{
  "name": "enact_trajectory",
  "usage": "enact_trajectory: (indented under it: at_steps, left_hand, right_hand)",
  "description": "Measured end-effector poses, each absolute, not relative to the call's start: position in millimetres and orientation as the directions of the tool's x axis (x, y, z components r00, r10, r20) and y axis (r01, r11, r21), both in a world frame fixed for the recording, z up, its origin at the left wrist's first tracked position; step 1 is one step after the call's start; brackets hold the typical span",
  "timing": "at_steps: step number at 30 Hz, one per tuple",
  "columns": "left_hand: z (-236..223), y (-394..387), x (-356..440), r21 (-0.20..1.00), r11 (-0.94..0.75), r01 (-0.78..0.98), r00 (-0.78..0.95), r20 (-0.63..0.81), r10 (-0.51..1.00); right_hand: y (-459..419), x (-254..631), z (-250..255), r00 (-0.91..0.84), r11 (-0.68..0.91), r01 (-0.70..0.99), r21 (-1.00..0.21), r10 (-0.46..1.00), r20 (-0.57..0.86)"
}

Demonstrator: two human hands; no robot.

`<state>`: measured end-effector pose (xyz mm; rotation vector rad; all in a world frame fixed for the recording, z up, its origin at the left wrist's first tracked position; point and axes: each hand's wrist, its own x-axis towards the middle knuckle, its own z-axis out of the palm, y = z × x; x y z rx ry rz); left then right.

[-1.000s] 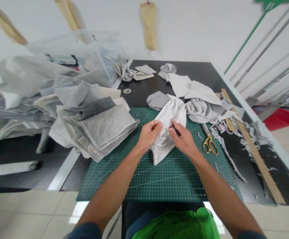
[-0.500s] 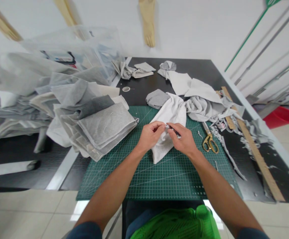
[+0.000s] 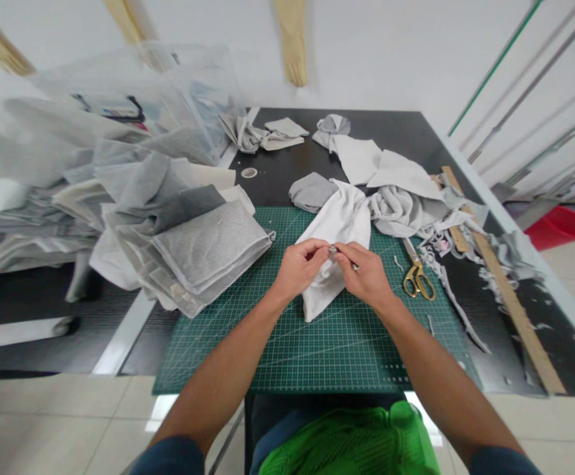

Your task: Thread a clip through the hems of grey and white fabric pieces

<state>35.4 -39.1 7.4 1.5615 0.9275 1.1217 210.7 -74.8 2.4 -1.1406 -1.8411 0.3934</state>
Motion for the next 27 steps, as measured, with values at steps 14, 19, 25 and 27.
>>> enact_trajectory:
  at_steps: [14,19,25,27]
  left_hand:
    - [11.8,-40.8,34.9,0.976,-0.215,0.044,0.301,0.192,0.934]
    - [11.6,-40.7,34.9,0.974,-0.218,0.067,0.289,0.19,0.938]
    - [11.1,-40.7,34.4,0.973,-0.221,0.069,0.296,0.192,0.936]
    - [10.5,-40.6,34.2,0.972,-0.224,0.075,0.299,0.192,0.935]
  right_hand:
    - [-75.8,211.2,3.8,-0.168,0.524,0.514,-0.68,0.838,0.519]
    - [-75.3,212.1,1.9,-0.154,0.518,0.518,-0.681,0.839,0.521]
    - [-75.2,212.2,2.9,-0.162,0.526,0.53,-0.665,0.833,0.53]
    - [-75.8,212.1,4.1,-0.163,0.523,0.531,-0.667,0.835,0.525]
